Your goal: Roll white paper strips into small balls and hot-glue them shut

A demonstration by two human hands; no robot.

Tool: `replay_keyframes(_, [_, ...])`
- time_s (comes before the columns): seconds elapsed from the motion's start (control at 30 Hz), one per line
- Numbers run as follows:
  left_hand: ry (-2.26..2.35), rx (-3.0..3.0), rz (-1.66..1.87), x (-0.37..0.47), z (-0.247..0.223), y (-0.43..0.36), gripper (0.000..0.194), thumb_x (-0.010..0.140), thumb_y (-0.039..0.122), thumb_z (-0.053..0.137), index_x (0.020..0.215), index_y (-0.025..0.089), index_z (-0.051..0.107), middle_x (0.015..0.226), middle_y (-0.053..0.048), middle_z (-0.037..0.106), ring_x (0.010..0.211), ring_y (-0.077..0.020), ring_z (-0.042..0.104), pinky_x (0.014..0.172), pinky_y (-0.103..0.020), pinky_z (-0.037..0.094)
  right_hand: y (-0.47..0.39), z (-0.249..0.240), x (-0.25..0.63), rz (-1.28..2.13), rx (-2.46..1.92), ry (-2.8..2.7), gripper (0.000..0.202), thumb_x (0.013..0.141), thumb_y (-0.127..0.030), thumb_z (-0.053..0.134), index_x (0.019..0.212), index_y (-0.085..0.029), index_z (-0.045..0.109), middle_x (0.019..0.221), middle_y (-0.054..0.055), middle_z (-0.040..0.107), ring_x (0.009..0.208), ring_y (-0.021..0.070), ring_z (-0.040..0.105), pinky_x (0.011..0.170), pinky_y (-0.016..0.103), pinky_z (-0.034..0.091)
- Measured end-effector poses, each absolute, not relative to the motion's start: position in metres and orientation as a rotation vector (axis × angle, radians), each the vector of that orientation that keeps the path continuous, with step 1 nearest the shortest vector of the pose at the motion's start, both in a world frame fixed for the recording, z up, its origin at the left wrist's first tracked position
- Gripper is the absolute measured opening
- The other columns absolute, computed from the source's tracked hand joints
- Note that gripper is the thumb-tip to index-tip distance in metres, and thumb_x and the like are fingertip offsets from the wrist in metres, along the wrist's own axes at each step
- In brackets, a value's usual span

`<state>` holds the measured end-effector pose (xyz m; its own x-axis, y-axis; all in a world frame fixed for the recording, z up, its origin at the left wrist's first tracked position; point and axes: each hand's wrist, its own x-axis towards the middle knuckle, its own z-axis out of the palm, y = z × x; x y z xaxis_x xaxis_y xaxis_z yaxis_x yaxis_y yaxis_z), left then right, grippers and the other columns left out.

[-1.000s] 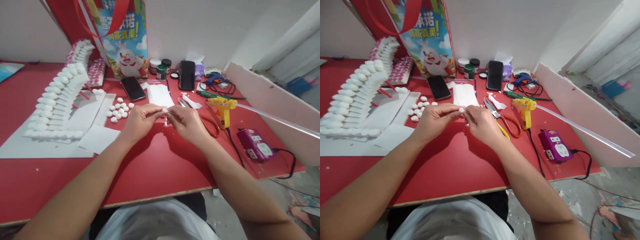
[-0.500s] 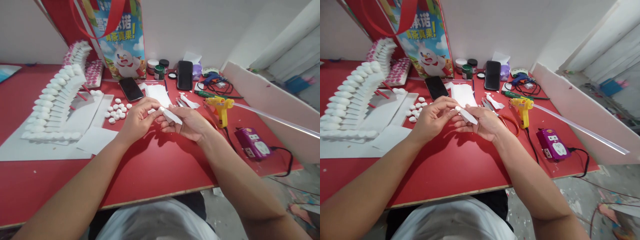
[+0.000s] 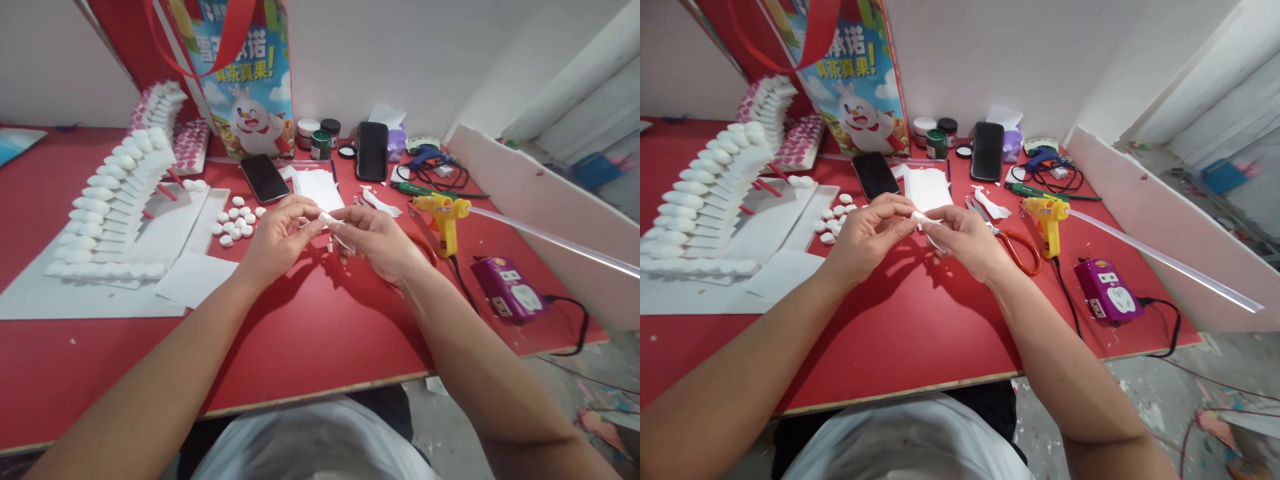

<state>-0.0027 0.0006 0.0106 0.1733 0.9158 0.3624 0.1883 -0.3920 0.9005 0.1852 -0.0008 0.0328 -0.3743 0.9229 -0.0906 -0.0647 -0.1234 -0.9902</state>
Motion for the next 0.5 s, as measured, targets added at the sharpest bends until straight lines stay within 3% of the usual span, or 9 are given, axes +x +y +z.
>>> replay_keyframes(0.13, [1.018,1.620,1.220,-0.001,0.013,-0.001,0.016,0.091,0.034,0.071,0.092,0.018,0.074,0.097,-0.006,0.072,0.094,-0.0199,0.067,0.089,-0.033,0.056,-0.004,0.036,0.184,1.353,-1.144,-1.550,0.025,0.090,-0.037,0.074,0.084,-0.015,0.067,0.056,-0.007,0.053,0.047,0.0087,0.051,0.049,0.024,0.044])
replay_keyframes(0.3, [1.012,1.506,1.228,0.005,0.015,-0.005,0.024,0.088,0.041,0.076,0.093,0.017,0.073,0.090,-0.006,0.075,0.088,-0.0212,0.071,0.086,-0.035,0.058,-0.006,0.034,0.182,1.018,-1.263,-1.705,0.027,0.095,-0.035,0.067,0.075,-0.016,0.065,0.053,-0.005,0.053,0.044,0.0085,0.049,0.049,0.025,0.037])
replay_keyframes(0.5, [1.156,1.884,1.430,0.010,0.013,-0.009,0.021,0.096,0.037,0.066,0.092,0.018,0.074,0.091,-0.007,0.075,0.087,-0.0199,0.069,0.085,-0.033,0.056,-0.014,0.033,0.176,0.992,-1.217,-1.662,0.032,0.096,-0.042,0.066,0.077,-0.016,0.064,0.060,-0.003,0.060,0.045,0.0085,0.050,0.049,0.025,0.038])
